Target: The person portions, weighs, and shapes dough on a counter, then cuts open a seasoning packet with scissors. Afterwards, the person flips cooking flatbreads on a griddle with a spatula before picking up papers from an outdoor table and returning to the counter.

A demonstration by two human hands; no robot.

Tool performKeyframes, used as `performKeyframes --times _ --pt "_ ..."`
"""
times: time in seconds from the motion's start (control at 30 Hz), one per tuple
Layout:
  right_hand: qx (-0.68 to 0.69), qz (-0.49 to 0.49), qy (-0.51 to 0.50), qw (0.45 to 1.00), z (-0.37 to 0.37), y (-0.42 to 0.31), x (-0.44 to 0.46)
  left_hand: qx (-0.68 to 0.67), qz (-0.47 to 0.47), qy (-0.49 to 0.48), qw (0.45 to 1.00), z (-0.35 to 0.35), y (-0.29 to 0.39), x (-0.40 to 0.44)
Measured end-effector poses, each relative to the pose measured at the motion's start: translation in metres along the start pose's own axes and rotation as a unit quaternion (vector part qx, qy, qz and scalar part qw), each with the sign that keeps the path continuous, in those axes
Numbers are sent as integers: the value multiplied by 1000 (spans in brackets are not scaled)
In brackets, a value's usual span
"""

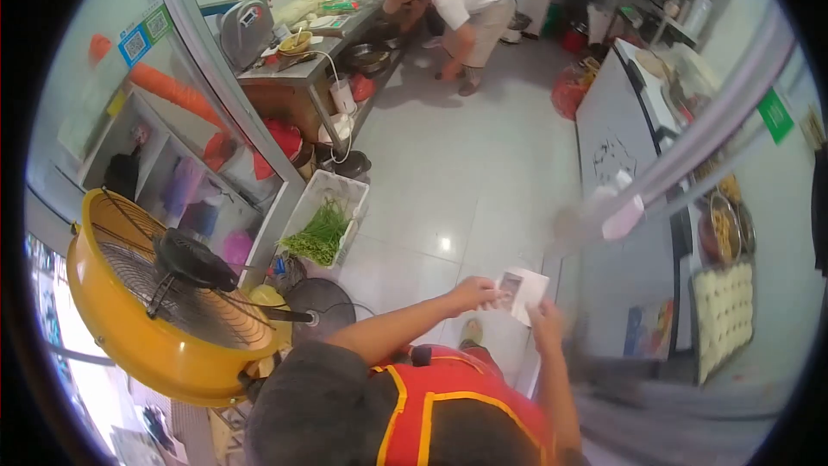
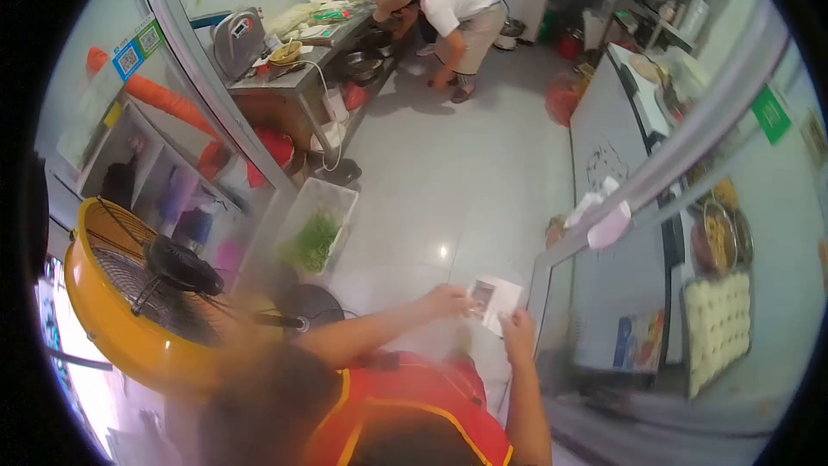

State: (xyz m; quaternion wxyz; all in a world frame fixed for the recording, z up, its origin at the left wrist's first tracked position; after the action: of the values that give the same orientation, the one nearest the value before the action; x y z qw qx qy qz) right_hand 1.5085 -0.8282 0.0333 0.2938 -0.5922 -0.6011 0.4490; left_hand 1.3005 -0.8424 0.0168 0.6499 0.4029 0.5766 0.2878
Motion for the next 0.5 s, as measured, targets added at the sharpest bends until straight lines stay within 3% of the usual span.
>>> performKeyframes --times 0.07,0.17,0.27,0.33,0.47,0.5 --pt "58 18 -103 993 23 9 75 5 10 70 997 -35 27 16" --pt "-7 -15 -176 984 44 -63 140 -10 58 165 985 -90 29 50" --pt "147 32 -207 967 77 -91 213 -77 73 283 953 -148 52 74" --pt "116 17 -237 964 95 -97 264 -219 36 365 904 -194 78 83" --pt "26 -14 -260 965 135 -80 375 -282 95 444 845 -314 78 138" --pt "-20 -55 -257 965 144 -38 409 -298 90 458 832 -340 79 152"
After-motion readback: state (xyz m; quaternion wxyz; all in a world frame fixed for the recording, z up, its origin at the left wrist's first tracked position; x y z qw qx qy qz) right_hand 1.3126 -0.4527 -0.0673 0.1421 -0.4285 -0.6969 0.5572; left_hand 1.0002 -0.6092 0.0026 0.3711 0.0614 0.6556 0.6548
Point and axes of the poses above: each hand's wrist, its own x-axis towards the middle knuckle, its own z-axis out of the palm, y = z × x, the point moved 1 cm from there along x, towards the middle knuckle, and after that the axes turned 1 degree about x, right-handed, at the moved point
